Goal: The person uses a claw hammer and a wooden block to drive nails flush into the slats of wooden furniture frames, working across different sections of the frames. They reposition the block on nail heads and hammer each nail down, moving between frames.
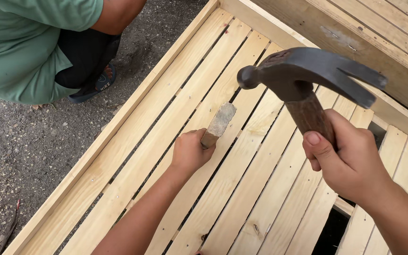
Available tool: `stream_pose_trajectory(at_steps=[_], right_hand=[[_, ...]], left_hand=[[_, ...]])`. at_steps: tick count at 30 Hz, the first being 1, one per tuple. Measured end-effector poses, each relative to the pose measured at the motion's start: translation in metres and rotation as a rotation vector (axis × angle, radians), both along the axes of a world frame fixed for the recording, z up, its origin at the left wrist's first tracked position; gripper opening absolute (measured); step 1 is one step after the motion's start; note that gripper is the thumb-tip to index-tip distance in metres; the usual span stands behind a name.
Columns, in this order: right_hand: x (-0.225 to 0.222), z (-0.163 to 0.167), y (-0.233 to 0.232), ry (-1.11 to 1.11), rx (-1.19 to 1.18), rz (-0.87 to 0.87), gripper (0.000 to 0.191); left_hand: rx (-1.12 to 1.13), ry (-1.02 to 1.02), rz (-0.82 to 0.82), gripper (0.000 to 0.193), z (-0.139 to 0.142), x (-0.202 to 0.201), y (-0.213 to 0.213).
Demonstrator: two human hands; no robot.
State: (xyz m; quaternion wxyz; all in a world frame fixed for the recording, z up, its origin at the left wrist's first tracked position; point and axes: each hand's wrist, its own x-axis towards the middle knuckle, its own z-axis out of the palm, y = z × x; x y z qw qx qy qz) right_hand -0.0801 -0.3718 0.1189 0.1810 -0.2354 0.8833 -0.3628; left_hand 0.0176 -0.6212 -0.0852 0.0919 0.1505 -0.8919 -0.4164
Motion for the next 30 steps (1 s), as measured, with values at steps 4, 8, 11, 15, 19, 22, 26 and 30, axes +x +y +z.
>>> stream_pose_trajectory(at_steps=[4, 8, 11, 15, 19, 22, 26, 30], right_hand=[[0.008, -0.014, -0.007, 0.122, -0.543, -0.020, 0.054], [0.020, 0.001, -0.016, 0.129, -0.609, -0.022, 0.060], [0.025, 0.013, -0.010, 0.094, -0.484, 0.062, 0.054], [0.014, -0.008, -0.005, 0.052, 0.235, 0.186, 0.042], [0.006, -0.018, 0.014, -0.194, 0.094, 0.027, 0.030], [0.003, -0.025, 0.028, -0.007, -0.104, -0.038, 0.033], [0.013, -0.084, 0.019, 0.058, -0.548, -0.059, 0.036], [0.022, -0.161, -0.013, 0.234, -0.124, -0.023, 0.042]], left_hand=[[-0.026, -0.003, 0.011, 0.021, 0.000, 0.001, 0.002], [-0.040, -0.002, 0.004, 0.020, -0.001, 0.001, 0.002], [-0.041, 0.008, -0.008, 0.020, -0.002, 0.003, 0.002], [-0.063, -0.004, -0.017, 0.020, -0.003, 0.001, 0.001], [-0.056, -0.036, -0.008, 0.019, -0.005, 0.000, 0.003], [-0.075, -0.007, 0.013, 0.019, -0.008, -0.002, 0.002], [-0.038, -0.045, 0.007, 0.018, -0.011, 0.000, 0.004], [-0.069, -0.020, 0.011, 0.019, -0.010, 0.000, 0.003]])
